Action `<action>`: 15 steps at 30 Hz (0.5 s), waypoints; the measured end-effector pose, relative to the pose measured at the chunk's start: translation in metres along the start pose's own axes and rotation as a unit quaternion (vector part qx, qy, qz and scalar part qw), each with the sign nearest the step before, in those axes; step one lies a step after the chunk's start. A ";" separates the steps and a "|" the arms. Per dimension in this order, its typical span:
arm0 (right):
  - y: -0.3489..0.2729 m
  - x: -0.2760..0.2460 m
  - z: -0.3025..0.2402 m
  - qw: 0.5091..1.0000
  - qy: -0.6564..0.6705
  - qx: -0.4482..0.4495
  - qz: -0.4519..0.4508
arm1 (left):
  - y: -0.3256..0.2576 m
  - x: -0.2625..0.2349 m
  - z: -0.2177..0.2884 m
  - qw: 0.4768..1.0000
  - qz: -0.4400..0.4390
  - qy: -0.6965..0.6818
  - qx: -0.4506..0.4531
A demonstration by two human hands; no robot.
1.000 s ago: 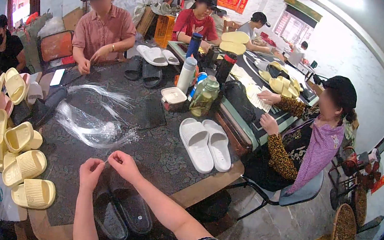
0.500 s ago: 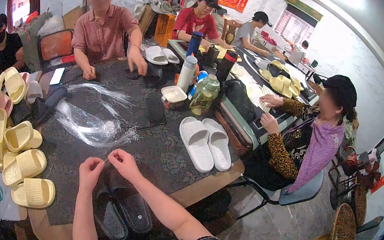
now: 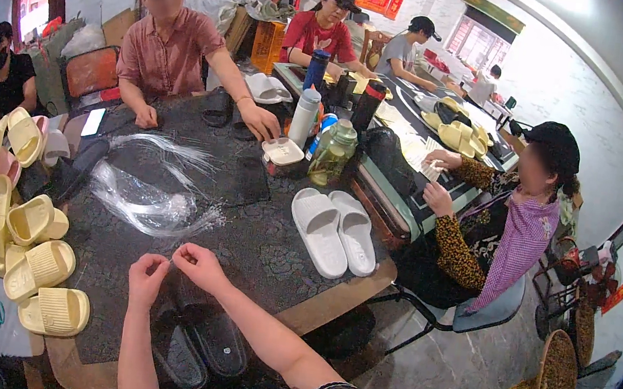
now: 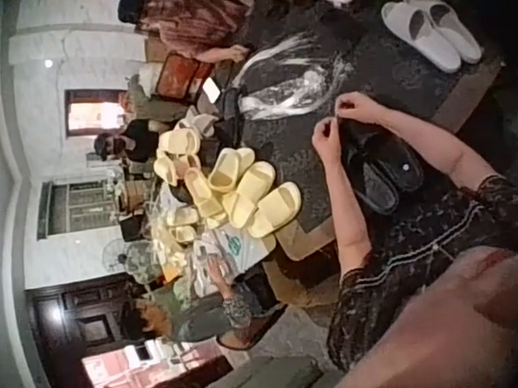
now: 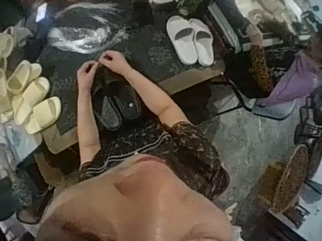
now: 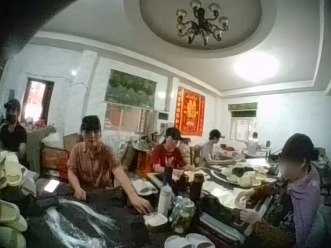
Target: Inspect and organize pairs of slippers on a factory work table.
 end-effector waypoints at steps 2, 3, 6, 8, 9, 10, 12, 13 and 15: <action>-0.001 -0.005 -0.001 1.000 -0.001 0.000 0.030 | 0.000 0.002 0.004 1.000 -0.005 0.002 -0.002; 0.000 -0.006 0.004 0.999 -0.002 0.000 0.032 | 0.000 0.004 0.009 1.000 -0.004 -0.012 -0.015; 0.002 -0.005 0.003 0.998 0.028 -0.016 0.054 | -0.001 0.002 0.003 1.000 0.000 -0.022 -0.021; -0.002 -0.003 -0.004 1.000 0.008 -0.006 0.030 | -0.001 0.001 -0.003 1.000 0.000 -0.020 -0.012; -0.002 -0.003 -0.003 0.999 0.008 -0.006 0.030 | -0.001 0.001 -0.004 1.000 -0.001 -0.018 -0.005; -0.002 -0.004 -0.002 0.999 0.001 -0.008 0.031 | -0.001 0.001 -0.005 1.000 -0.001 -0.016 0.000; -0.001 -0.004 -0.002 0.999 -0.005 -0.010 0.031 | -0.001 0.001 0.003 1.000 -0.003 -0.009 -0.005; -0.002 -0.003 -0.002 0.999 -0.008 -0.006 0.033 | -0.002 0.000 0.005 1.000 -0.004 -0.003 -0.010; -0.002 -0.003 -0.001 0.999 -0.012 -0.002 0.034 | 0.000 0.002 0.003 1.000 -0.002 -0.007 -0.010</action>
Point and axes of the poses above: each hand's wrist, its own y-axis towards the middle knuckle, its own x-axis out of the palm, z = x × y, the point moved 4 cm from there along y, towards the middle knuckle, and after that the axes turned 7 degrees about x, right-handed, at the moved point
